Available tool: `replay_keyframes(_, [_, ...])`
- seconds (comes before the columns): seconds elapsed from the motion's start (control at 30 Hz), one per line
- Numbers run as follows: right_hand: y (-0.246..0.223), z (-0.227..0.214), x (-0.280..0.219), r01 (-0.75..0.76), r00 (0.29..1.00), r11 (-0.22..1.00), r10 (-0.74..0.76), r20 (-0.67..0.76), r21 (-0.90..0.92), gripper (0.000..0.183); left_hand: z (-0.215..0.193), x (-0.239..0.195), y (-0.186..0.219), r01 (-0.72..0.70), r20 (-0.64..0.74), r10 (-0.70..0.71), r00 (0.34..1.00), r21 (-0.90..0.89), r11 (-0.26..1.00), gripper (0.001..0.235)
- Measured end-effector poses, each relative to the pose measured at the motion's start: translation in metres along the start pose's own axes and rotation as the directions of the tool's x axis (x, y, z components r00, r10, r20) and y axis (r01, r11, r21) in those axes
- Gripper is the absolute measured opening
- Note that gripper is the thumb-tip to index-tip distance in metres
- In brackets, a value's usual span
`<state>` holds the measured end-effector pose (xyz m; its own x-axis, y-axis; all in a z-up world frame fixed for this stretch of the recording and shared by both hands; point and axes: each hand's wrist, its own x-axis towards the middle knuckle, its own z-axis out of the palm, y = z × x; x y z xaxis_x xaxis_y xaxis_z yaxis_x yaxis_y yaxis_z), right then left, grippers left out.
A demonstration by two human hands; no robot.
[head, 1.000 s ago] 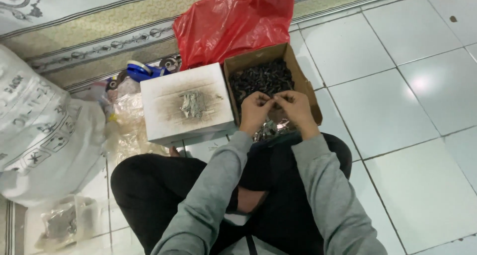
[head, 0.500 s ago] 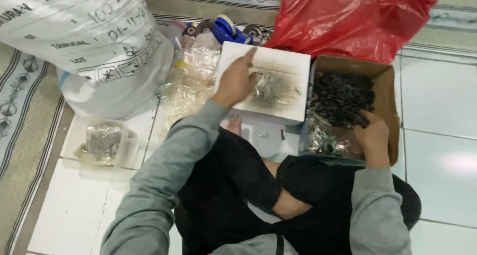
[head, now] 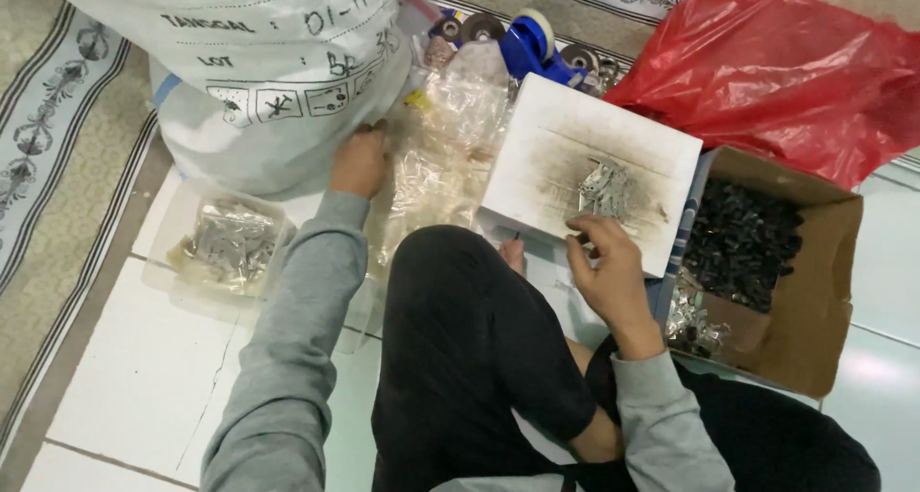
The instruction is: The person sits on the floor and repeatedly picks small metal parts from a cardboard box, places them into clear plastic bags, and sets the filled bags aside. The person also moves a white box and a large sack to access the parts and packaging materials.
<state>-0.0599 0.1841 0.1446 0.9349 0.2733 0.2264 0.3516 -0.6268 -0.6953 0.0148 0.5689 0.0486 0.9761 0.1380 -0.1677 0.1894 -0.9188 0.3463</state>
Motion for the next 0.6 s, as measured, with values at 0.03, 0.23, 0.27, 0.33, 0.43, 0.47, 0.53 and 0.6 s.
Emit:
replay_keyframes(0.03, [-0.006, 0.004, -0.001, 0.003, 1.000, 1.000, -0.003, 0.005, 0.000, 0.021, 0.019, 0.009, -0.015, 0.005, 0.000, -0.005, 1.000, -0.002, 1.000, 0.041])
replay_keyframes(0.23, [-0.001, 0.002, -0.022, -0.098, 0.995, 0.995, 0.097, 0.038, 0.019, 0.017, 0.015, 0.012, -0.021, -0.112, -0.136, 0.122, 0.983, 0.078, 0.991, 0.020])
replay_keyframes(0.27, [0.007, 0.000, -0.030, -0.100, 0.995, 0.995, 0.099, 0.014, 0.022, 0.016, -0.006, 0.002, -0.010, -0.125, -0.175, 0.141, 0.974, 0.101, 0.987, 0.014])
replay_keyframes(0.33, [0.015, -0.009, -0.044, -0.098, 0.995, 0.995, 0.098, -0.022, 0.025, 0.016, -0.039, -0.015, 0.006, -0.142, -0.221, 0.169, 0.961, 0.130, 0.981, 0.012])
replay_keyframes(0.43, [0.015, -0.022, -0.060, -0.133, 0.990, 0.990, 0.135, -0.044, 0.049, 0.013, -0.090, -0.041, 0.025, -0.192, -0.259, 0.174, 0.950, -0.045, 0.980, 0.009])
replay_keyframes(0.47, [0.016, -0.024, -0.065, -0.149, 0.987, 0.985, 0.154, -0.049, 0.083, 0.013, -0.113, -0.056, 0.037, -0.192, -0.227, 0.156, 0.961, -0.146, 0.970, 0.014])
replay_keyframes(0.53, [0.008, -0.028, -0.071, -0.154, 0.984, 0.980, 0.163, -0.067, 0.124, 0.013, -0.154, -0.084, 0.061, -0.198, -0.205, 0.150, 0.967, -0.234, 0.952, 0.019])
replay_keyframes(0.6, [-0.009, -0.034, -0.076, -0.184, 0.978, 0.967, 0.198, -0.066, 0.175, 0.014, -0.187, -0.111, 0.083, -0.206, -0.200, 0.147, 0.969, -0.316, 0.926, 0.014])
